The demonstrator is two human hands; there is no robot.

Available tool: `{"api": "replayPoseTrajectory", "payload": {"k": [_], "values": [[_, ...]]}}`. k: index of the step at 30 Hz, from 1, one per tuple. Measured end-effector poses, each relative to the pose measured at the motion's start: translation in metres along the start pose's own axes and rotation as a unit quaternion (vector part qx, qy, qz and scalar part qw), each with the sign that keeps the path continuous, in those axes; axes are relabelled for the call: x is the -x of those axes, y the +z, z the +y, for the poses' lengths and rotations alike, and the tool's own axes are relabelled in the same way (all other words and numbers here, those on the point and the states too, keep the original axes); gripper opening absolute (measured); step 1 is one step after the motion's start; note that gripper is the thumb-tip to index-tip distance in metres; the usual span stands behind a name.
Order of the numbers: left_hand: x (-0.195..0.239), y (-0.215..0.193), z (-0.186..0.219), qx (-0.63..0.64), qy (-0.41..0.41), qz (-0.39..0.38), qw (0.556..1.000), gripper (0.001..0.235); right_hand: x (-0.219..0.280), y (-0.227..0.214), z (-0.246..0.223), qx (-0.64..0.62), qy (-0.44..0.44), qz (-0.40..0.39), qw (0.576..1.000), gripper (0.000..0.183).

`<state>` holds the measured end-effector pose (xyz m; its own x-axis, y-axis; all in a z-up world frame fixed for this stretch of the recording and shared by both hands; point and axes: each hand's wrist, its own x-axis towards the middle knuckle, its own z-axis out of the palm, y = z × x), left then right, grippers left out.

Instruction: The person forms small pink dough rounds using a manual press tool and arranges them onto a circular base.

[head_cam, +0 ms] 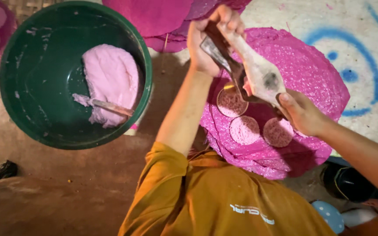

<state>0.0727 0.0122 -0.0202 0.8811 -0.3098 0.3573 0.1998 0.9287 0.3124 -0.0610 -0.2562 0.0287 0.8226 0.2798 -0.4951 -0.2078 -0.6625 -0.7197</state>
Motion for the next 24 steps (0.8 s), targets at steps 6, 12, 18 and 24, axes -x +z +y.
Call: {"api": "replayPoseTrajectory", "payload": {"k": [6,12,18,24], "values": [[0.049,0.019,0.019,-0.495,-0.239,0.129,0.825,0.034,0.017,0.000,0.000,-0.210,-0.190,-0.037,0.958,0.085],[0.109,0.044,-0.003,-0.789,-0.303,-0.075,0.529,0.121,0.049,-0.001,-0.010,-0.295,-0.176,0.054,0.938,0.099],[0.114,0.050,-0.004,-0.790,-0.293,-0.089,0.531,0.119,0.060,-0.001,0.021,-0.344,-0.138,0.010,0.929,0.104],[0.063,0.047,-0.012,-0.252,-0.147,0.011,0.957,0.098,0.037,-0.007,0.052,-0.221,0.106,-0.053,0.968,0.081]]}}
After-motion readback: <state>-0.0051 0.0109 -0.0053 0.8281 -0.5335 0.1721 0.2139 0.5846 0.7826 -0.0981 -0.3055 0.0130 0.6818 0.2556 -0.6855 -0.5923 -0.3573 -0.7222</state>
